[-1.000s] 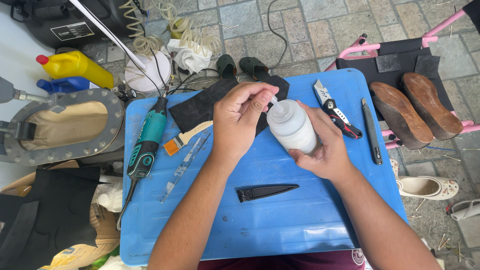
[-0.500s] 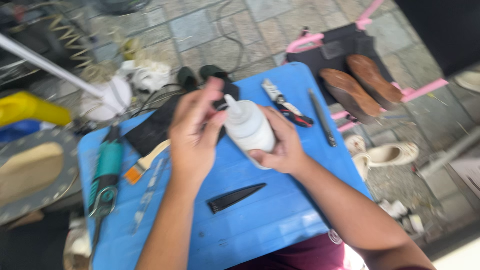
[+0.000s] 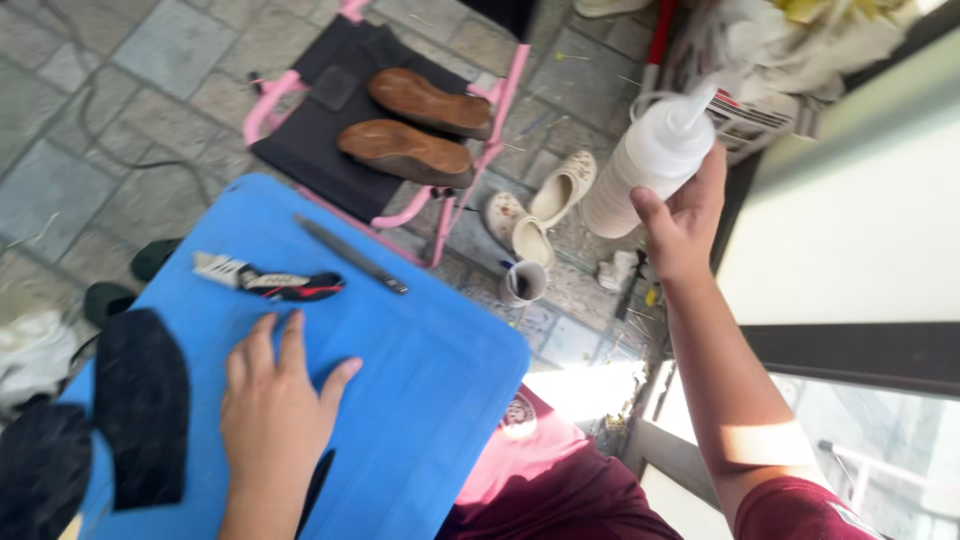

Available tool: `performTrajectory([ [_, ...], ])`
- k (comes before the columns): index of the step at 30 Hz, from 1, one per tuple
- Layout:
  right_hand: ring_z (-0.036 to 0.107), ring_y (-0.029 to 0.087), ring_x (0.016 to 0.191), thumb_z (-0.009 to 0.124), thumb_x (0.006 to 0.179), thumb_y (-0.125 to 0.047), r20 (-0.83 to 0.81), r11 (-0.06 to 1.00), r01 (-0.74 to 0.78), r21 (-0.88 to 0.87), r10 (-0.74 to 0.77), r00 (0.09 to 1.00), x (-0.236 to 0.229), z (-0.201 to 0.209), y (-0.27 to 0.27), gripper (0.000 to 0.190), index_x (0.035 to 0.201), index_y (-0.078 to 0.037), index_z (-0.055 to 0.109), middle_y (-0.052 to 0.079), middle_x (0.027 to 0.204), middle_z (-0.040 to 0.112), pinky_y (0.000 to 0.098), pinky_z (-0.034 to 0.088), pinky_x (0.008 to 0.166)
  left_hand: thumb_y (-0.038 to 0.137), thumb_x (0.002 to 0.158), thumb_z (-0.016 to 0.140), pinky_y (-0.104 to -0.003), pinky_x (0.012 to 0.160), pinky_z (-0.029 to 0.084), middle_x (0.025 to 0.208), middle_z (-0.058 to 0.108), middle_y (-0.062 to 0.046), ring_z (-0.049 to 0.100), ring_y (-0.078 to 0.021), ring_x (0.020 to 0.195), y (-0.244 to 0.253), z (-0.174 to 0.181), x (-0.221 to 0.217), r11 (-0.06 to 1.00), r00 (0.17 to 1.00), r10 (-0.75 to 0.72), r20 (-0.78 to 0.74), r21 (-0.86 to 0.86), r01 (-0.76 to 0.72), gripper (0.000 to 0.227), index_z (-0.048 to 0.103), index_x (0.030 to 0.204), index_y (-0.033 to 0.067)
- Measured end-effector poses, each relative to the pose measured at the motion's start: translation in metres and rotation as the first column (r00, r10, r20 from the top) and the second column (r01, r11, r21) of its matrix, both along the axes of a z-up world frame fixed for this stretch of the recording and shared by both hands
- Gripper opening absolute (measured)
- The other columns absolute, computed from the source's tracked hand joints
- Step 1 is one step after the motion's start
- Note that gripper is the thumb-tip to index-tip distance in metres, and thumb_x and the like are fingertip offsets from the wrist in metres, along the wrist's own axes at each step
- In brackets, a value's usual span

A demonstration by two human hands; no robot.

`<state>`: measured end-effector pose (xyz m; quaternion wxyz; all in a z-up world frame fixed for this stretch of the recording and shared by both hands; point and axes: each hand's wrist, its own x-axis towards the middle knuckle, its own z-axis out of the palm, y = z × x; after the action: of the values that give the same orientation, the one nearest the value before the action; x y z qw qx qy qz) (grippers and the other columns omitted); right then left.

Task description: The person cleans a shoe sole with a cloth, then rubs and smooths the surface of a black rubber sole piece. They handle a brown shoe sole and a black rubber piece, wiping and rubbing them by hand. Finally, they use a utility knife to trim the edges of the black rubber piece.

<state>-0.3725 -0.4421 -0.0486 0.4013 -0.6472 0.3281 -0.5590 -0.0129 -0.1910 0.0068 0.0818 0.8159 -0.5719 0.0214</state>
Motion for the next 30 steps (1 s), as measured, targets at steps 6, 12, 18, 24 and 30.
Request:
performTrajectory([
  [6,0.067,0.035,0.123,0.083,0.081,-0.018,-0.442,0.913,0.363,0.188,-0.251,0.861,-0.1,-0.142,0.007,0.083,0.15,-0.006,0.039,0.022,0.132,0.063,0.0456,0.057,0.107,0.052,0.059,0.088,-0.05,0.104,0.045,0.136,0.056,-0.02,0.05,-0.042,0.124,-0.016,-0.009,0.015,0.993,0.991,0.068,-0.116,0.099,-0.057,0.094,0.06,0.136,0.0075],
  [12,0.069,0.032,0.118,0.094,0.069,-0.027,-0.729,0.733,0.572,0.368,-0.154,0.667,-0.127,-0.278,0.061,0.083,0.138,-0.01,0.05,0.019,0.125,0.071,0.0428,0.055,0.102,0.045,0.051,0.092,-0.049,0.107,0.044,0.132,0.058,-0.016,0.051,-0.0384,0.128,-0.025,-0.024,0.042,0.98,0.985,0.076,-0.154,0.191,-0.046,0.09,0.062,0.129,0.011],
  [18,0.072,0.033,0.109,0.092,0.069,-0.023,-0.745,0.636,0.611,0.47,-0.086,0.662,-0.122,-0.324,0.084,0.084,0.141,-0.019,0.05,0.015,0.123,0.072,0.042,0.056,0.094,0.049,0.049,0.099,-0.048,0.088,0.055,0.116,0.065,-0.017,0.065,-0.0333,0.107,-0.024,-0.032,0.048,0.842,0.895,0.435,-0.096,0.397,-0.366,0.095,0.061,0.125,0.0067],
  [24,0.07,0.031,0.114,0.092,0.068,-0.016,-0.712,0.652,0.562,0.51,-0.048,0.701,-0.105,-0.311,0.065,0.092,0.148,-0.025,0.047,0.013,0.129,0.071,0.0412,0.055,0.096,0.048,0.061,0.096,-0.047,0.077,0.057,0.095,0.075,-0.008,0.072,-0.0323,0.087,-0.018,-0.023,0.047,0.729,0.817,0.57,-0.083,0.51,-0.457,0.082,0.061,0.127,0.0147],
  [30,0.045,0.041,0.14,0.088,0.052,0.009,-0.778,0.829,0.496,0.259,-0.125,0.615,-0.098,-0.289,0.057,0.127,0.159,-0.005,0.019,0.028,0.152,0.044,0.0448,0.039,0.115,0.034,0.068,0.093,-0.047,0.07,0.055,0.082,0.073,-0.01,0.071,-0.0323,0.075,0.0,-0.02,0.052,0.812,0.8,0.547,-0.245,0.385,-0.438,0.057,0.065,0.114,0.0132],
])
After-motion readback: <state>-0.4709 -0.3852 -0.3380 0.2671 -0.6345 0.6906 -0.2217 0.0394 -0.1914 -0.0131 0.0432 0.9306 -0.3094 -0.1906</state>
